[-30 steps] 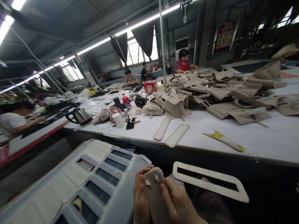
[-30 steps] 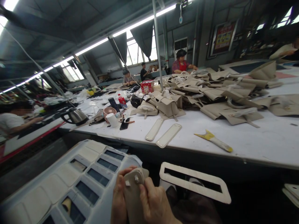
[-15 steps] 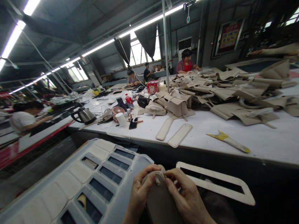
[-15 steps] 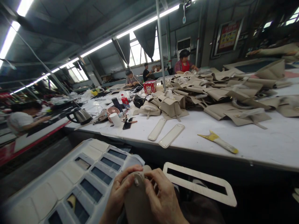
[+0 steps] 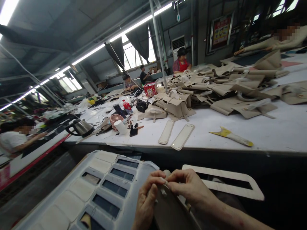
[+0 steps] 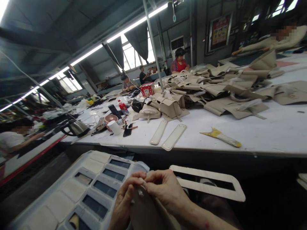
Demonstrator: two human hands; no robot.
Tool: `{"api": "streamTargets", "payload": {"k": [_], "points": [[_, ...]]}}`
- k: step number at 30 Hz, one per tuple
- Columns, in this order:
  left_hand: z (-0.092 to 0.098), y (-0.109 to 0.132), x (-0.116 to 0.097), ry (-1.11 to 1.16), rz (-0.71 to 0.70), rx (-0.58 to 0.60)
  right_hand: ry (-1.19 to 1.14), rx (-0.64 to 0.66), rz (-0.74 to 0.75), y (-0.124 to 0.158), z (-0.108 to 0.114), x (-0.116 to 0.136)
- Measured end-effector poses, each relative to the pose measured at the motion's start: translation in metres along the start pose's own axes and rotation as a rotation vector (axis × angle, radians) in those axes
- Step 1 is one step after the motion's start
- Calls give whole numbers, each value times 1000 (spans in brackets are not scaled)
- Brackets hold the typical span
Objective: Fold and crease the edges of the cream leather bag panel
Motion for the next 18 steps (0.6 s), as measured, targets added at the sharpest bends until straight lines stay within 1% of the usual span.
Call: {"api": "streamTargets", "payload": {"k": [7, 10, 14, 18], "points": [[-1, 0, 4, 64, 43, -26, 10, -71, -75, 2, 1, 2], [-2, 1, 6, 74, 48, -12, 19, -92, -109, 1, 2, 2], [-5, -1, 6, 25, 31, 26, 68, -97, -136, -2, 3, 0], [-5, -3, 4, -52, 3, 4, 66, -113, -136, -5, 1, -6]]}}
Point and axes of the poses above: each hand's wrist, its own y-axis away from the middle knuckle, its own z-axis out of the back of the hand, x = y × z, the point moved 6 cm from there along -y, towards the middle knuckle, and after that the axes turned 2 degrees about -z, right-handed, at the moved point
